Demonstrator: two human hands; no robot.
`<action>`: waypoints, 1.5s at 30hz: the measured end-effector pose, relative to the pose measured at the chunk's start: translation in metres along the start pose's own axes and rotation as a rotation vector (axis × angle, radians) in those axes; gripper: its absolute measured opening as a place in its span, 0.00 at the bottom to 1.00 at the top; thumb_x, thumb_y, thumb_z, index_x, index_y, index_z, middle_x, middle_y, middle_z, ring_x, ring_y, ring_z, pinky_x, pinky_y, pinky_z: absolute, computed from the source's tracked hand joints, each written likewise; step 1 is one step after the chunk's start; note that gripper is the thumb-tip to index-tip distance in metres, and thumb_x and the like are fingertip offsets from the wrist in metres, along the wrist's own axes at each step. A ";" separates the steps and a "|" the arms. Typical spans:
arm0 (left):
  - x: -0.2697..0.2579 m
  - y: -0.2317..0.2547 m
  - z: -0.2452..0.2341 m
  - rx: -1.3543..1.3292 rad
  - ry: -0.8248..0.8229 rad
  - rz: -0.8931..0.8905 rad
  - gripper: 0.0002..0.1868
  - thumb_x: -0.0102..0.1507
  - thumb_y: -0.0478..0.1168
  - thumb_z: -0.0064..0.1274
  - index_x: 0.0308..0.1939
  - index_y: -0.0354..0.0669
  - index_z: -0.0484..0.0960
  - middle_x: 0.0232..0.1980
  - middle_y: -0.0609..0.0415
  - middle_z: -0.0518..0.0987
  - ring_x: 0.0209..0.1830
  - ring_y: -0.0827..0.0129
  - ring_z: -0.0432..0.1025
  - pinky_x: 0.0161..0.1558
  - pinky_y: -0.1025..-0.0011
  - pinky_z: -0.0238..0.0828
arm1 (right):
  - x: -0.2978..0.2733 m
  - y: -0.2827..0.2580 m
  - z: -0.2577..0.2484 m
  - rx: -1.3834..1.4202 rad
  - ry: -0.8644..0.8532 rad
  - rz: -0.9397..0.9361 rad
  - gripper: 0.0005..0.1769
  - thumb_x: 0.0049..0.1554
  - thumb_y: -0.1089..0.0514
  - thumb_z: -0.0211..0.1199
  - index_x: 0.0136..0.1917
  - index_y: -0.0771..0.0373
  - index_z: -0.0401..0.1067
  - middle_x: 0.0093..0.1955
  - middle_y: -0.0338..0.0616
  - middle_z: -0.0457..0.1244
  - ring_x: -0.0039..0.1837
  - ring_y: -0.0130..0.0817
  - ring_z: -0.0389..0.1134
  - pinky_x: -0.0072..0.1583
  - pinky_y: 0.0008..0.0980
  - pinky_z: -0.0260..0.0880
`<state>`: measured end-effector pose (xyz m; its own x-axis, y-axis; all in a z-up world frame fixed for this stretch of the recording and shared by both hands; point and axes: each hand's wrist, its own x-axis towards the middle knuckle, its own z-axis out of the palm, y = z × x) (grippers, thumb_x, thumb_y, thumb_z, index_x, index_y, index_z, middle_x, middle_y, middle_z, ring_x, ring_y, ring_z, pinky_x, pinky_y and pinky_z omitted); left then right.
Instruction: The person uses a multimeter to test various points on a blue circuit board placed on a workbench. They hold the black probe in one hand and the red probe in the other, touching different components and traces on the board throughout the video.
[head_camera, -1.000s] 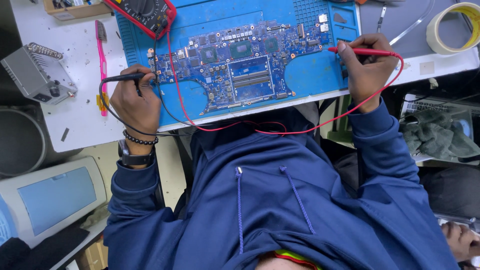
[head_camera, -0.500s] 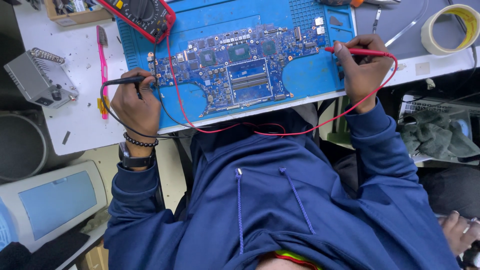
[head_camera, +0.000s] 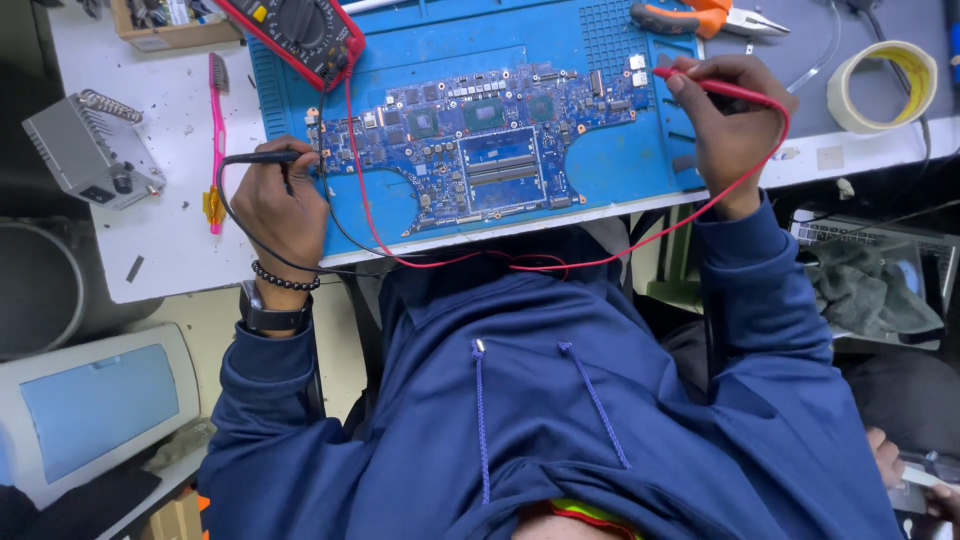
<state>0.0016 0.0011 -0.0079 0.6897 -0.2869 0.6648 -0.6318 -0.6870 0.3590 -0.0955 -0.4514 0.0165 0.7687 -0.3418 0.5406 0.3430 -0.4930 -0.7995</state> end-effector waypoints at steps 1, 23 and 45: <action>0.000 0.001 -0.001 0.000 0.008 0.004 0.05 0.73 0.27 0.56 0.42 0.32 0.80 0.41 0.47 0.83 0.35 0.53 0.78 0.34 0.60 0.73 | 0.001 0.003 0.003 0.000 0.002 -0.009 0.10 0.64 0.77 0.73 0.50 0.72 0.72 0.48 0.59 0.69 0.61 0.52 0.77 0.61 0.40 0.82; 0.001 0.002 -0.002 -0.040 -0.004 0.017 0.04 0.73 0.24 0.56 0.43 0.31 0.79 0.41 0.45 0.83 0.35 0.55 0.78 0.33 0.63 0.72 | -0.001 0.007 0.009 -0.091 -0.043 -0.033 0.06 0.62 0.74 0.71 0.48 0.73 0.74 0.48 0.62 0.71 0.57 0.55 0.78 0.58 0.42 0.81; -0.003 -0.007 0.009 -0.002 -0.010 -0.106 0.06 0.67 0.26 0.61 0.43 0.38 0.81 0.40 0.49 0.84 0.37 0.52 0.80 0.27 0.60 0.74 | 0.040 -0.029 0.027 0.747 -0.039 0.671 0.10 0.62 0.53 0.65 0.45 0.61 0.70 0.61 0.57 0.71 0.39 0.19 0.71 0.40 0.08 0.70</action>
<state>0.0072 0.0008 -0.0180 0.7562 -0.2197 0.6163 -0.5560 -0.7124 0.4282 -0.0600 -0.4289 0.0545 0.9398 -0.3322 -0.0801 0.0731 0.4245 -0.9025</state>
